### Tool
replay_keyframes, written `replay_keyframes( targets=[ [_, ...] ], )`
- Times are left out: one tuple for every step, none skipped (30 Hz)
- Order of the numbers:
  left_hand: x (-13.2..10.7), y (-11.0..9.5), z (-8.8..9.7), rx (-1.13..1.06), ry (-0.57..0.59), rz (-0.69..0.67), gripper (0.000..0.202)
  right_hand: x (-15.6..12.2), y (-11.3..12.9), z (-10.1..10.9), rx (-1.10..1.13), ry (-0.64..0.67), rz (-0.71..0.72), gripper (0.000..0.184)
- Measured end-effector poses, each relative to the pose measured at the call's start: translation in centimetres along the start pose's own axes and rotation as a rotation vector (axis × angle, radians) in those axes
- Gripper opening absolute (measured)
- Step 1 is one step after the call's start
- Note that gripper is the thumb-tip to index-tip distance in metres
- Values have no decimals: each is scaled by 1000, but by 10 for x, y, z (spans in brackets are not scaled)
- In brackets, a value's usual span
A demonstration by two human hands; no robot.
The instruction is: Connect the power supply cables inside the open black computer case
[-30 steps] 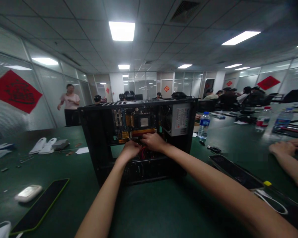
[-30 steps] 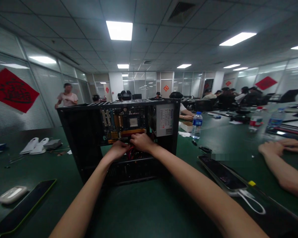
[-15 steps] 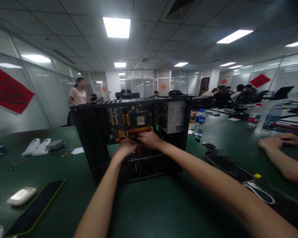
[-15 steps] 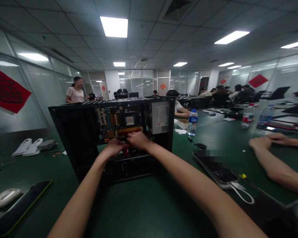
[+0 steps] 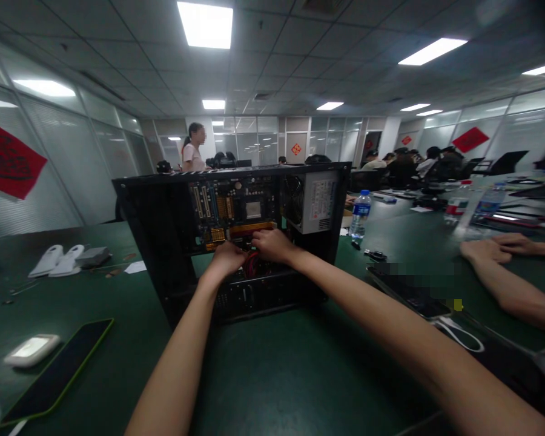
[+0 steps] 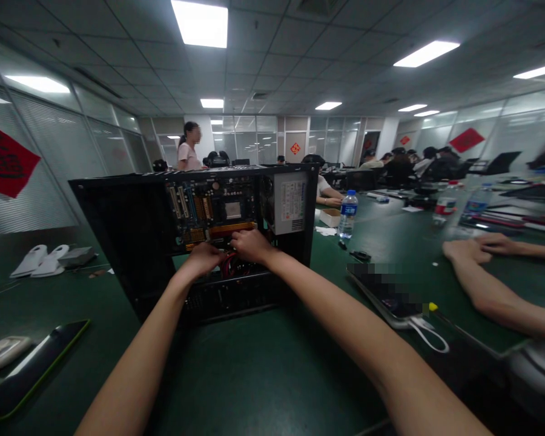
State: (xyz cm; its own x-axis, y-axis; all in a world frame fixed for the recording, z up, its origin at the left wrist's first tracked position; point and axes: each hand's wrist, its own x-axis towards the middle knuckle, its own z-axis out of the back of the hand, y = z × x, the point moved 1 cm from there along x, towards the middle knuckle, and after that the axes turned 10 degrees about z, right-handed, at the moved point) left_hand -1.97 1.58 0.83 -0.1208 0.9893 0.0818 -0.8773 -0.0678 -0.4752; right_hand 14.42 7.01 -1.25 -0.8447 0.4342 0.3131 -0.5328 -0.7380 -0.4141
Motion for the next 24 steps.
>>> replay_keyframes(
  targets=[
    [0,0,0,-2,2,-4,31,0,0,0,2,1,0,22],
    [-1,-1,0,-4,3,-11,31,0,-1,0,5,1,3,21],
    [-1,-1,0,-6,1,-20,31,-1,-1,0,7,1,7,21],
    [-1,-1,-1,-4,-3,-32,32,-1,-1,0,9,0,9,21],
    [-1,-1,-1,0,-9,-47,33,-1,-1,0,9,2,10,22],
    [-1,-1,-1,7,-16,-63,33,-1,0,0,7,5,9,22],
    [0,-1,-2,15,-22,-75,33,-1,0,1,5,11,5,22],
    [1,0,-3,25,-24,-86,32,-1,0,1,2,15,2,22],
    [2,0,-3,33,-26,-91,31,-1,1,2,1,17,0,23],
    [3,1,-4,41,-30,-92,29,-1,1,3,2,16,-1,23],
    [4,2,-4,47,-37,-90,28,-1,1,4,5,12,-1,24],
    [5,3,-5,53,-43,-84,28,-1,2,5,8,8,-2,26],
    [6,4,-5,57,-49,-80,28,-1,2,7,11,5,-2,27],
    [7,4,-6,58,-55,-80,28,-1,2,8,13,4,1,28],
    [8,5,-6,60,-58,-82,29,-1,3,9,14,7,6,29],
    [8,5,-6,62,-58,-84,29,-1,3,10,13,14,12,29],
    [9,5,-7,64,-59,-80,30,0,3,11,12,20,14,29],
    [9,4,-7,68,-57,-77,30,0,3,11,11,25,14,29],
    [9,4,-7,75,-54,-72,29,0,3,12,8,30,12,29],
    [9,3,-6,84,-49,-69,29,1,3,11,5,31,8,29],
    [8,2,-6,93,-41,-69,28,1,3,11,1,29,4,29],
    [8,1,-5,102,-34,-69,27,1,3,10,-3,26,1,28],
    [8,0,-5,111,-25,-73,27,2,2,10,-8,20,0,27],
    [8,-1,-4,120,-14,-79,27,2,2,9,-12,14,-1,26]
  ],
)
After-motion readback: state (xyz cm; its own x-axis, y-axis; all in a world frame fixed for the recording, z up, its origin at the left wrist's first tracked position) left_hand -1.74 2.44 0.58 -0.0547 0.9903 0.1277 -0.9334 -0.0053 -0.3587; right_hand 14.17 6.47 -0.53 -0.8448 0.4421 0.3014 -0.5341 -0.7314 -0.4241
